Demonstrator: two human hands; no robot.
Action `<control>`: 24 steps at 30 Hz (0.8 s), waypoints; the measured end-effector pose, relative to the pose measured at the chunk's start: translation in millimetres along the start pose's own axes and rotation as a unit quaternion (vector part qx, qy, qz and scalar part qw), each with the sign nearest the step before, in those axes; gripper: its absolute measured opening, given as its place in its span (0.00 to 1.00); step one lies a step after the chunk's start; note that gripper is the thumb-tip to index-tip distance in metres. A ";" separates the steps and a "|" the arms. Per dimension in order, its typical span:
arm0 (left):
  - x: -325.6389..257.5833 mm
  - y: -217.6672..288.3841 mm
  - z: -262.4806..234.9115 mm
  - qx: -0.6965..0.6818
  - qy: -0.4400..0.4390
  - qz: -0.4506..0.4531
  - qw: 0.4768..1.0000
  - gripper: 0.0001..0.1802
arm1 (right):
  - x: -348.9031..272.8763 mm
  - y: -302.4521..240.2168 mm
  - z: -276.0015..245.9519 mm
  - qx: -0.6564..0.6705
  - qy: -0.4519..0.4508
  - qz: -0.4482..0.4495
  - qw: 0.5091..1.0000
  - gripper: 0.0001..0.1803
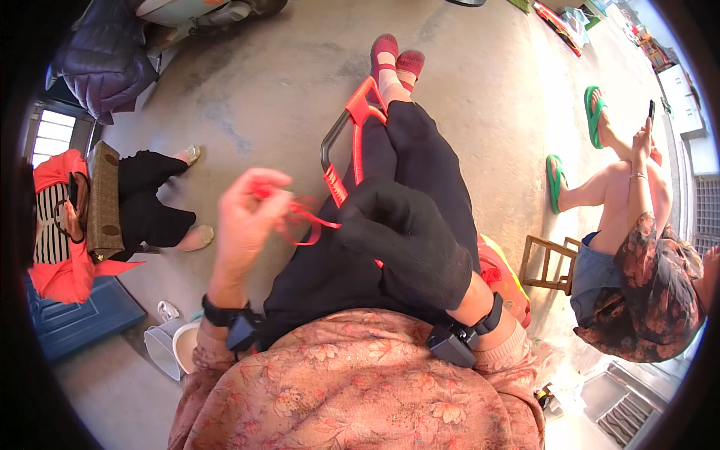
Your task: Wrapping and weaving red plastic cord around a stool frame to create a seat.
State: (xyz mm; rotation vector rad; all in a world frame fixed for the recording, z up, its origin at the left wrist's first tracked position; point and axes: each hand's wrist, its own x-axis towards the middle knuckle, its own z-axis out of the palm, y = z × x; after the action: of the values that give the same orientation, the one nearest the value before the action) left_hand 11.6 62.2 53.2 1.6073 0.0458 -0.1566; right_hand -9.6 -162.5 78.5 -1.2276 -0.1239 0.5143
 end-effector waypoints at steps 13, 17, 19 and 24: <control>23.4 -17.0 1.4 -0.242 -0.067 -0.094 0.963 0.08 | 17.1 -22.9 -11.7 0.162 0.134 -0.037 0.977 0.06; 32.3 -16.6 -11.1 -0.223 0.026 -0.027 0.974 0.09 | 59.4 -4.3 -36.9 -0.133 0.173 -0.111 0.969 0.07; 36.1 -25.1 0.3 -0.134 0.092 -0.005 0.987 0.09 | 67.0 18.5 -34.5 -0.429 0.187 -0.112 0.877 0.09; 35.8 -40.8 38.5 0.267 -0.036 0.079 0.960 0.13 | 74.2 46.2 -25.1 -0.421 0.143 -0.050 0.894 0.10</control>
State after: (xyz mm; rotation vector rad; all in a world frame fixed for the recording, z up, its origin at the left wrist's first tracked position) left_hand 39.1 23.2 6.7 2.1339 -0.1961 -0.1078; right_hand 50.4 -140.6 13.8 -2.1220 -0.1660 0.1681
